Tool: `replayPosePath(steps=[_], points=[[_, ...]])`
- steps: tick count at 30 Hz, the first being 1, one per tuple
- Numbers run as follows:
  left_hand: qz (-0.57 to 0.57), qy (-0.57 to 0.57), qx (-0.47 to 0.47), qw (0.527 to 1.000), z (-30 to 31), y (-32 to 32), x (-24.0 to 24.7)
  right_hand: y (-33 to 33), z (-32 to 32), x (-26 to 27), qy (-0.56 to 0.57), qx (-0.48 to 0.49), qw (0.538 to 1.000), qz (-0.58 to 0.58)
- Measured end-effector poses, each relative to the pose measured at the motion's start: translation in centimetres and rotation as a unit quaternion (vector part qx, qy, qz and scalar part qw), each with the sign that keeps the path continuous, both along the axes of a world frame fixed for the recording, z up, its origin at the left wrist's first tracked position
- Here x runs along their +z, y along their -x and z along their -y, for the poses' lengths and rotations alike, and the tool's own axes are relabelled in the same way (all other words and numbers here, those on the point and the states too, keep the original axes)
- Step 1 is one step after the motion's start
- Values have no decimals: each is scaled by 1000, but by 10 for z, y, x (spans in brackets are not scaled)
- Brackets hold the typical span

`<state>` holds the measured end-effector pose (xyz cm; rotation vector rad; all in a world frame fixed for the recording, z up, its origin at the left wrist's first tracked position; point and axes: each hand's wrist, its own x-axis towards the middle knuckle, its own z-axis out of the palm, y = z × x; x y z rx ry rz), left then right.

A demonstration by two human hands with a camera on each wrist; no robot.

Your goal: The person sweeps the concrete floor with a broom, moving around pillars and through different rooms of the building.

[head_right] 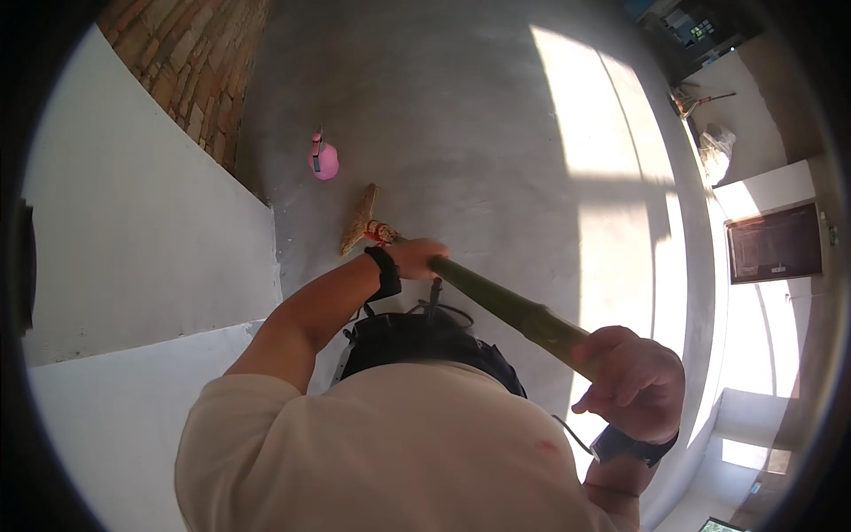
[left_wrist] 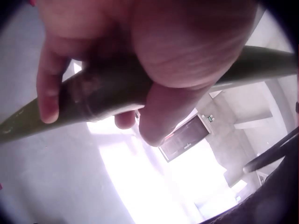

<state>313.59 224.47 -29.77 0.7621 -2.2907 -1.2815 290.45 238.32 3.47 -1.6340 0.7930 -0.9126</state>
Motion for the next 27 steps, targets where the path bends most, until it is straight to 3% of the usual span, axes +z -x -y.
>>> replayPosePath(steps=[4,6,8,10,13,17,19,22,23,27], points=[[-23,-24,-19,999,6,15,40,3,3,11,149,93,984,39],[-13,5,-2,1000,2,12,56,10,8,14,157,104,978,86],[28,-26,26,999,-3,3,62,26,14,12,108,103,981,127],[68,-32,42,996,-10,-9,59,27,27,8,71,71,991,93],[129,-17,52,990,-16,-28,42,44,58,-16,-13,104,990,92],[161,-129,51,977,-14,-28,39,58,102,-48,-91,112,983,110],[182,-151,67,969,-10,-15,28,72,119,-56,-135,133,977,93],[221,-101,69,967,8,27,3,116,151,-67,-113,202,972,50],[263,-211,79,938,20,43,-3,134,163,-74,-88,206,973,51],[230,-113,-4,967,76,122,-16,214,197,-69,-80,160,983,40]])
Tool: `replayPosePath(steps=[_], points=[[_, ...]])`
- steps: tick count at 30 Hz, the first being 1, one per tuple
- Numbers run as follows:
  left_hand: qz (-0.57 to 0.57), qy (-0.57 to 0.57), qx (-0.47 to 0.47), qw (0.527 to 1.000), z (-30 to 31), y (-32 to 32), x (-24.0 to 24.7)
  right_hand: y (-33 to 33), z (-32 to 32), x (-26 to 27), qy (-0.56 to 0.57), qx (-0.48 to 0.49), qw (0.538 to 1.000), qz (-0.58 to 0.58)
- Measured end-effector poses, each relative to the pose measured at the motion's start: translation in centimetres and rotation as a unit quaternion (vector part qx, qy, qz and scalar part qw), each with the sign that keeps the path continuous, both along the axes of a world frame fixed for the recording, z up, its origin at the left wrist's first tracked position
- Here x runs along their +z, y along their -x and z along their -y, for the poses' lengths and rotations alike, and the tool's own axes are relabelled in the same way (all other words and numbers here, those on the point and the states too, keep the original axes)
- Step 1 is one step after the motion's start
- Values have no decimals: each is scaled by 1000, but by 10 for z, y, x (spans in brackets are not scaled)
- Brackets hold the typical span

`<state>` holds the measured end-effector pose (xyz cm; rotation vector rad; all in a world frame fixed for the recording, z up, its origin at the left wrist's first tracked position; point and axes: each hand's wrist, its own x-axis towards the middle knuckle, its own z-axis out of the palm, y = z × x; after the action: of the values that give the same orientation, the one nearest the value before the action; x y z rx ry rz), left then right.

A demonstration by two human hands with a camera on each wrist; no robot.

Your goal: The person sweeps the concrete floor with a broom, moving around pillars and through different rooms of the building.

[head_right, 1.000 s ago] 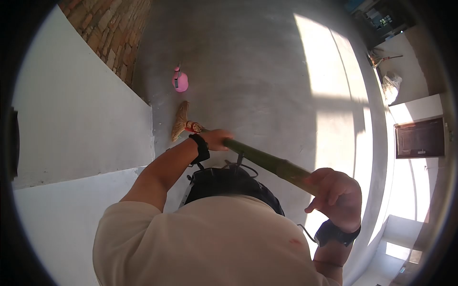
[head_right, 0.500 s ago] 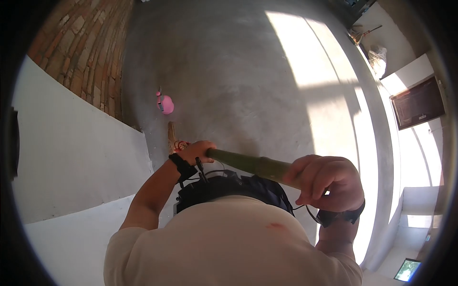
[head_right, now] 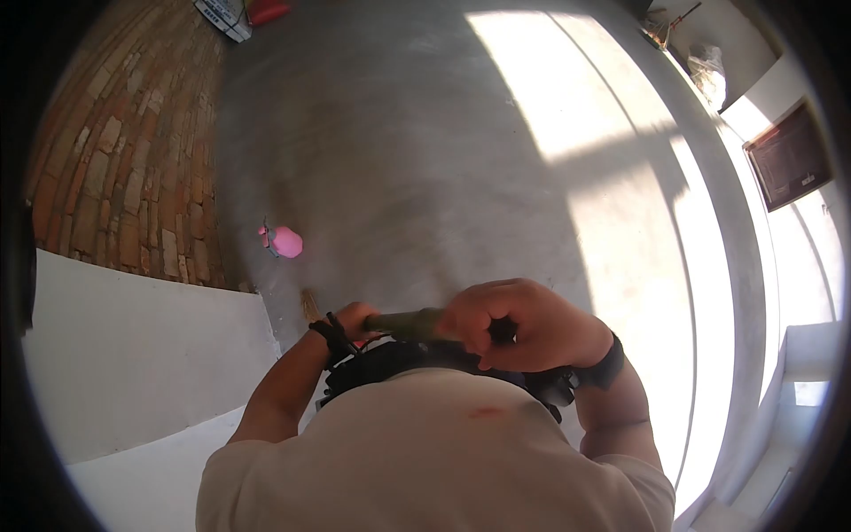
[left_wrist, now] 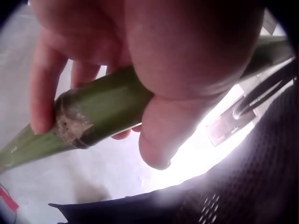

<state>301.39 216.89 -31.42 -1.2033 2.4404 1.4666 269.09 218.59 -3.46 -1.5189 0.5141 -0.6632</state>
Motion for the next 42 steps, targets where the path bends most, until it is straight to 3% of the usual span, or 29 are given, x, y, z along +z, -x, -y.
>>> replayPosePath(steps=[2,7,11,12,16,18,21,24,28,32,35,37,40,41,42], points=[[-46,57,-51,996,33,50,8,42,14,5,40,-19,999,12],[-65,113,-21,991,97,165,26,125,30,26,143,-13,989,16],[-110,106,-25,988,138,214,47,159,30,35,182,14,982,41],[-122,149,-44,980,150,219,38,165,31,32,165,2,983,86],[-49,95,-62,992,188,228,79,186,46,14,142,-148,967,150],[-32,89,-94,991,214,217,68,181,55,-4,84,-235,960,125],[34,28,-155,987,250,205,28,168,82,-16,37,-247,966,59],[-1,69,-204,976,273,218,6,156,101,-13,1,-241,970,-15],[-72,32,-270,960,320,251,-12,160,138,2,-4,-370,929,23],[-161,-4,-307,938,367,271,11,145,186,38,94,-404,909,32],[-186,-50,-343,919,389,293,28,126,209,52,178,-479,859,22],[-224,-65,-369,900,399,307,38,124,213,64,206,-472,857,-22],[-205,-117,-382,894,403,328,48,112,202,80,189,-539,817,-79],[-223,-112,-398,883,403,337,47,117,171,77,162,-616,720,276],[-242,-106,-414,871,402,346,44,131,123,73,115,-606,518,592]])
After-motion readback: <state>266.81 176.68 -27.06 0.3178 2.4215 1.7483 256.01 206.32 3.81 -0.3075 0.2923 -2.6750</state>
